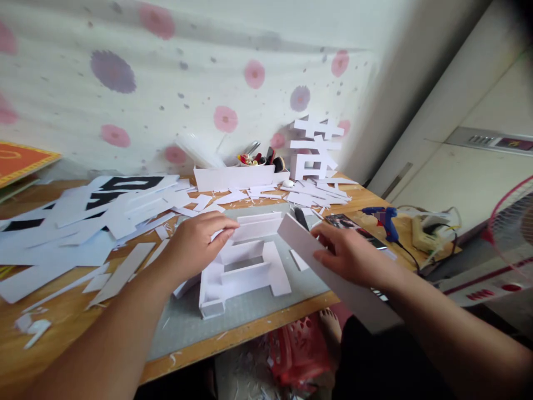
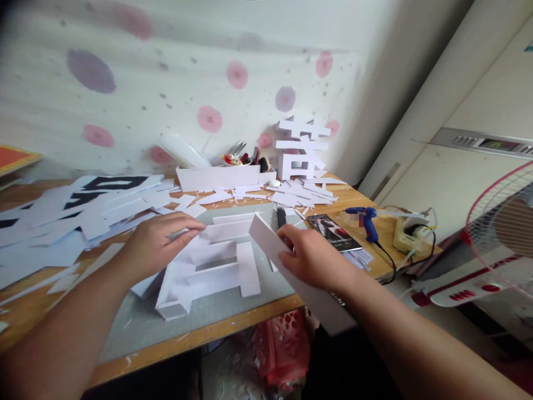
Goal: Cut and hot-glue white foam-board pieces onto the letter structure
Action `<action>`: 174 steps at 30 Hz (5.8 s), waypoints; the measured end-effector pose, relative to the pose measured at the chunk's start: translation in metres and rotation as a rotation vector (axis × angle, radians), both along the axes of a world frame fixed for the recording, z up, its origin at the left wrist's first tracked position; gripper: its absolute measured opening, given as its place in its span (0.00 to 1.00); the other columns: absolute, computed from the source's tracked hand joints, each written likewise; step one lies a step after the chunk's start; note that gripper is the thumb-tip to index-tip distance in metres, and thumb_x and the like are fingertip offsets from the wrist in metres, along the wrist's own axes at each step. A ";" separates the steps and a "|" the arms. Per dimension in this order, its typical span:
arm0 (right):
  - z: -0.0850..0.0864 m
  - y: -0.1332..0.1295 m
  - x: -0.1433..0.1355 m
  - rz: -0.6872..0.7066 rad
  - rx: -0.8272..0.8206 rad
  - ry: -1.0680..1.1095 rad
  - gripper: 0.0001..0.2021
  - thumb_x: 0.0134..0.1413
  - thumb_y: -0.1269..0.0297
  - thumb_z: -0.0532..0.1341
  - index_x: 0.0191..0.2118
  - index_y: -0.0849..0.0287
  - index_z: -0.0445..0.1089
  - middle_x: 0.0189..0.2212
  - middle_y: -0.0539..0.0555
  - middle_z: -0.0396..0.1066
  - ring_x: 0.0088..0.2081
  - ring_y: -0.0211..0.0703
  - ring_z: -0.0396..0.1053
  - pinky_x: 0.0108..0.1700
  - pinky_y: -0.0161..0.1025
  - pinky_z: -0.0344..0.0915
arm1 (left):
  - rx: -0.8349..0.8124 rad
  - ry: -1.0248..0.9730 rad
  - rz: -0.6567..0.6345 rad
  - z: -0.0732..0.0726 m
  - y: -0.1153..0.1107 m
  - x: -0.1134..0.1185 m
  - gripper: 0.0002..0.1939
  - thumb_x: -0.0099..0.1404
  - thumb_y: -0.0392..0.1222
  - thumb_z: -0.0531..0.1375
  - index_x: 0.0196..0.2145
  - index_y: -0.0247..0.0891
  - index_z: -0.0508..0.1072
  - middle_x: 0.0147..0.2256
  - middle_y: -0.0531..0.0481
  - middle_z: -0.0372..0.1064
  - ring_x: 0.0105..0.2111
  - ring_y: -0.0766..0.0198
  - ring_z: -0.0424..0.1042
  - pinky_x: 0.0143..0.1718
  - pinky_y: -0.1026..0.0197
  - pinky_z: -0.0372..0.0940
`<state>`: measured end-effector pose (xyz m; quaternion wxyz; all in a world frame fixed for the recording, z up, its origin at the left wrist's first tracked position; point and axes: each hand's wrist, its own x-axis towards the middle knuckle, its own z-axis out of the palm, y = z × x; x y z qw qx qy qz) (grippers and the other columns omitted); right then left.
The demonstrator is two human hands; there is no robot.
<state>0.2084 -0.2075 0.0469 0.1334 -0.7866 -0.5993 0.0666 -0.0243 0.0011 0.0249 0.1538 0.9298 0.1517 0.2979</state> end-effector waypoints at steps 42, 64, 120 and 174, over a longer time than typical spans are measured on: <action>-0.029 0.023 -0.058 0.164 -0.214 0.184 0.39 0.51 0.65 0.58 0.69 0.69 0.49 0.44 0.67 0.78 0.43 0.56 0.76 0.41 0.42 0.66 | 0.098 0.379 -0.268 -0.018 -0.015 0.009 0.22 0.68 0.53 0.58 0.58 0.49 0.70 0.58 0.51 0.68 0.61 0.52 0.63 0.64 0.44 0.59; -0.033 0.020 -0.051 0.215 -0.116 0.475 0.26 0.52 0.65 0.62 0.58 0.61 0.62 0.27 0.50 0.74 0.28 0.41 0.70 0.31 0.35 0.60 | 0.200 0.605 -0.264 -0.014 -0.031 0.012 0.37 0.67 0.60 0.57 0.68 0.52 0.49 0.68 0.52 0.49 0.70 0.50 0.40 0.68 0.34 0.26; 0.003 0.033 -0.062 0.551 0.163 0.448 0.08 0.59 0.63 0.62 0.42 0.61 0.69 0.33 0.53 0.72 0.34 0.39 0.68 0.36 0.38 0.66 | 0.030 0.448 -0.340 -0.015 -0.033 0.017 0.19 0.60 0.32 0.54 0.44 0.52 0.75 0.55 0.56 0.69 0.58 0.41 0.60 0.57 0.15 0.31; 0.006 0.003 0.000 0.556 -0.200 0.368 0.07 0.61 0.66 0.60 0.41 0.61 0.74 0.34 0.52 0.76 0.33 0.37 0.70 0.38 0.34 0.66 | 0.010 0.463 -0.253 -0.015 -0.027 0.012 0.30 0.67 0.44 0.56 0.64 0.63 0.57 0.69 0.55 0.48 0.69 0.44 0.43 0.62 0.22 0.24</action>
